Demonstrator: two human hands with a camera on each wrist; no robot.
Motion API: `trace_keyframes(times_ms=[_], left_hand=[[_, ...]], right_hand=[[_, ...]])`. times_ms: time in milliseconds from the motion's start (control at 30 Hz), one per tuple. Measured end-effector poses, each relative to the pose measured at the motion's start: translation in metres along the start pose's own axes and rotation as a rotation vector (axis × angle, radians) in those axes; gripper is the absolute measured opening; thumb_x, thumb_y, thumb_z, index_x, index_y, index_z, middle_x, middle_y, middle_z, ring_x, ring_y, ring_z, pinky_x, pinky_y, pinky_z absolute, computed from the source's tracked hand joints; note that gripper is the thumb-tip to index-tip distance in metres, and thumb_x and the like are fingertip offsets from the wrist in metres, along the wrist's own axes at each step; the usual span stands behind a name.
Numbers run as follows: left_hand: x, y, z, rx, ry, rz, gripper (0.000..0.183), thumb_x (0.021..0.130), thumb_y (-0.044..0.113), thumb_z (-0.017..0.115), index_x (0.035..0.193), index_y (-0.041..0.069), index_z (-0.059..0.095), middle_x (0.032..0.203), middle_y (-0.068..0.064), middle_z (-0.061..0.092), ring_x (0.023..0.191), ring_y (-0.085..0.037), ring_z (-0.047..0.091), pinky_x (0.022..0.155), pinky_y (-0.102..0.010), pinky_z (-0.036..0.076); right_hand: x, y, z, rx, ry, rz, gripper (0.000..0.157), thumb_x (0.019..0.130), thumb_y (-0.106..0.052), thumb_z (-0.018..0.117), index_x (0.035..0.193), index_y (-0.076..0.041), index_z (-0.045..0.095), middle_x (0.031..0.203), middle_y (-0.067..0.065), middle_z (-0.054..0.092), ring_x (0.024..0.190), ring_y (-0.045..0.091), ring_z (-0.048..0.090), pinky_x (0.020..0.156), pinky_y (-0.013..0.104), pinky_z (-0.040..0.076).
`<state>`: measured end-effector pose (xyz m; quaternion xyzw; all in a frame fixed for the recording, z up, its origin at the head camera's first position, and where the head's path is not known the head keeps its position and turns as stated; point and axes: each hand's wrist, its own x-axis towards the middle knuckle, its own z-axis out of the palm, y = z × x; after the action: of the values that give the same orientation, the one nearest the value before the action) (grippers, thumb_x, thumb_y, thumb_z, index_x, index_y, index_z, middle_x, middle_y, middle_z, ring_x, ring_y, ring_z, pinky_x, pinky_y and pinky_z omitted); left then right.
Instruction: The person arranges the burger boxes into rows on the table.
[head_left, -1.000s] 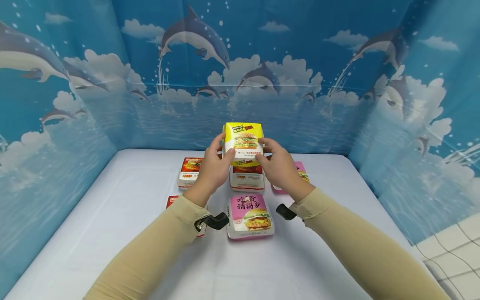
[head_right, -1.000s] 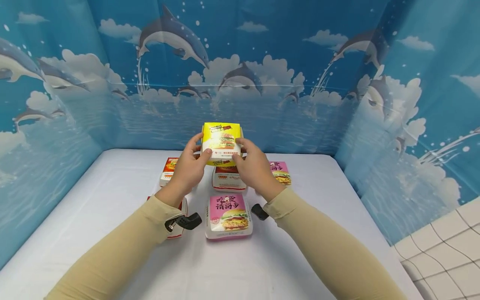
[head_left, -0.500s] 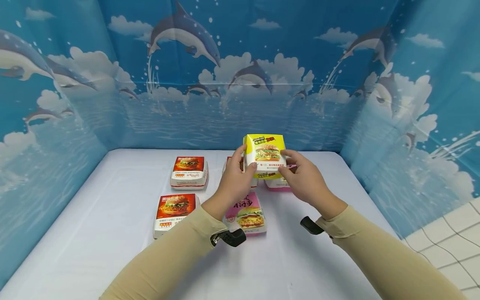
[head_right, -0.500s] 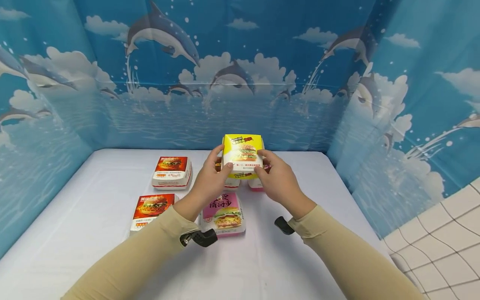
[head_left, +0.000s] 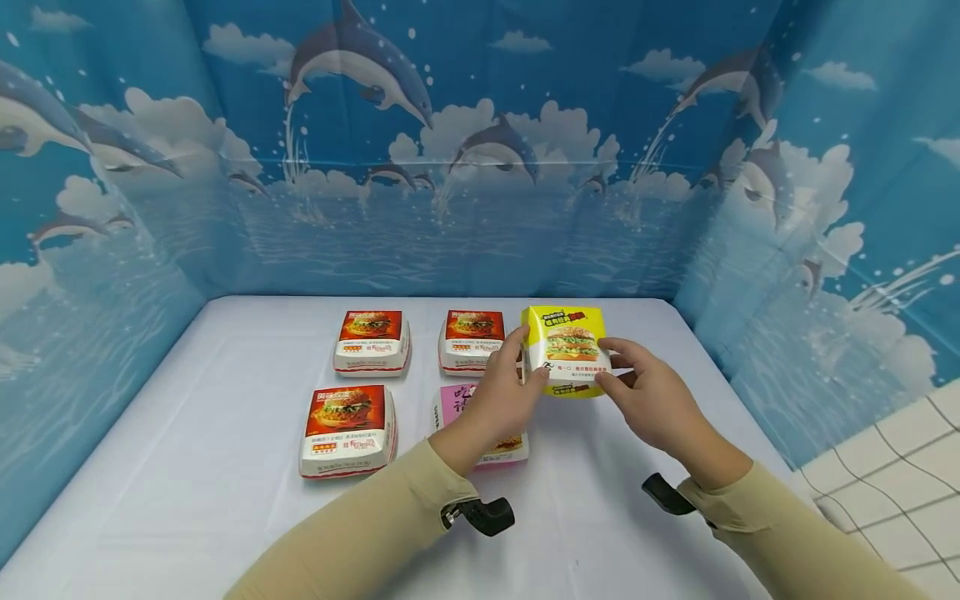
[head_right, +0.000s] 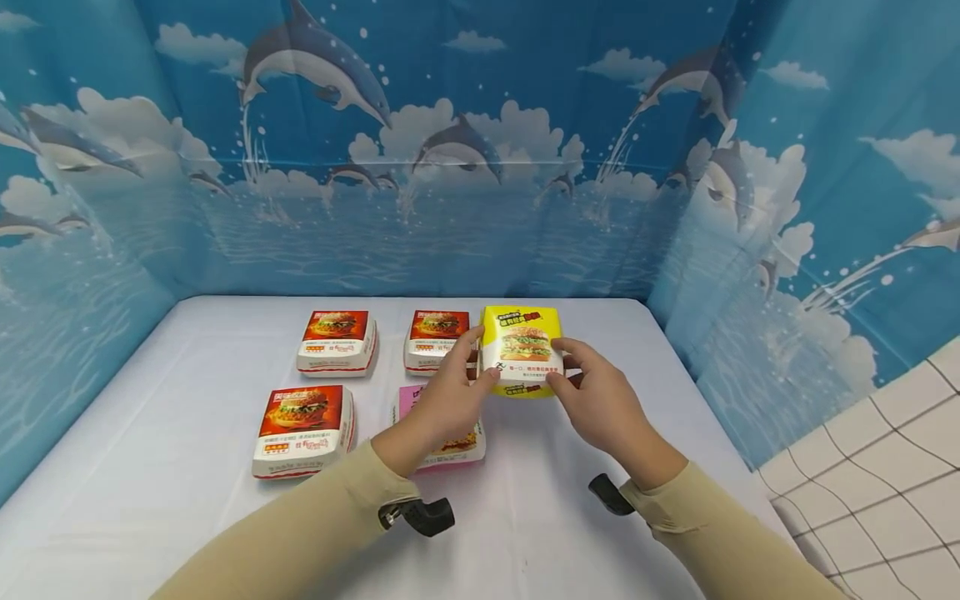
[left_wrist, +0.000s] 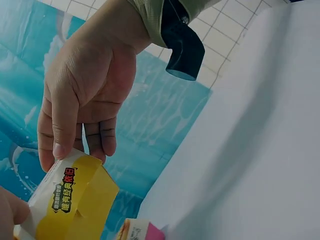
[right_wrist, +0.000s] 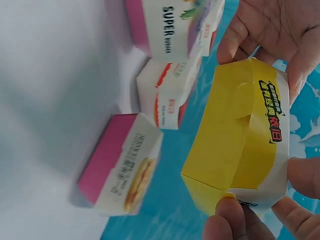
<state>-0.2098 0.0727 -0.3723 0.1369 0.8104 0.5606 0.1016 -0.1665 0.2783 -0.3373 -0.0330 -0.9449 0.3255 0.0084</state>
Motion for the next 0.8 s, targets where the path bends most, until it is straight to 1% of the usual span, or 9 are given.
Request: trace_keyframes(times_ms=[133, 267, 400, 533, 667, 800], left_hand=[[-0.002, -0.004, 0.011, 0.0, -0.013, -0.002, 0.07, 0.108, 0.032, 0.057, 0.168, 0.028, 0.02, 0.164, -0.01, 0.036, 0.134, -0.024, 0.053, 0.115, -0.046, 0.049], [-0.005, -0.008, 0.02, 0.0, -0.017, -0.004, 0.07, 0.108, 0.031, 0.057, 0.168, 0.028, 0.021, 0.166, -0.01, 0.033, 0.135, -0.023, 0.054, 0.115, -0.044, 0.05], [-0.006, -0.013, 0.026, 0.008, -0.021, -0.01, 0.069, 0.108, 0.032, 0.057, 0.168, 0.028, 0.022, 0.164, -0.01, 0.035, 0.129, -0.022, 0.055, 0.11, -0.042, 0.052], [-0.006, -0.017, 0.028, 0.022, -0.023, -0.012, 0.07, 0.108, 0.033, 0.057, 0.168, 0.028, 0.022, 0.163, -0.01, 0.035, 0.127, -0.022, 0.055, 0.109, -0.042, 0.053], [-0.007, -0.019, 0.029, 0.028, -0.03, -0.009, 0.07, 0.108, 0.034, 0.057, 0.168, 0.028, 0.022, 0.167, -0.007, 0.031, 0.131, -0.024, 0.054, 0.111, -0.044, 0.053], [-0.009, -0.02, 0.03, 0.03, -0.037, -0.002, 0.07, 0.108, 0.035, 0.057, 0.168, 0.028, 0.021, 0.168, -0.006, 0.03, 0.134, -0.024, 0.054, 0.111, -0.044, 0.053]], right_hand=[[-0.005, 0.011, 0.002, 0.003, -0.013, 0.024, 0.059, 0.107, -0.029, 0.062, 0.161, -0.014, 0.041, 0.149, 0.025, 0.056, 0.117, 0.035, 0.068, 0.076, 0.032, 0.057], [-0.009, 0.02, 0.004, -0.01, -0.023, 0.063, 0.061, 0.106, -0.031, 0.063, 0.161, -0.013, 0.041, 0.149, 0.026, 0.056, 0.116, 0.036, 0.067, 0.076, 0.034, 0.06], [-0.011, 0.026, 0.006, -0.018, -0.029, 0.079, 0.062, 0.106, -0.032, 0.064, 0.16, -0.013, 0.041, 0.148, 0.027, 0.056, 0.115, 0.037, 0.066, 0.075, 0.033, 0.061], [-0.014, 0.029, 0.009, -0.02, -0.035, 0.082, 0.062, 0.106, -0.032, 0.065, 0.16, -0.013, 0.042, 0.147, 0.027, 0.057, 0.114, 0.036, 0.066, 0.074, 0.033, 0.06], [-0.016, 0.031, 0.01, -0.023, -0.034, 0.077, 0.062, 0.106, -0.032, 0.065, 0.16, -0.013, 0.041, 0.147, 0.028, 0.056, 0.113, 0.036, 0.067, 0.073, 0.033, 0.06], [-0.017, 0.032, 0.01, -0.023, -0.033, 0.078, 0.062, 0.106, -0.032, 0.065, 0.16, -0.013, 0.041, 0.147, 0.027, 0.057, 0.113, 0.035, 0.067, 0.073, 0.033, 0.06]])
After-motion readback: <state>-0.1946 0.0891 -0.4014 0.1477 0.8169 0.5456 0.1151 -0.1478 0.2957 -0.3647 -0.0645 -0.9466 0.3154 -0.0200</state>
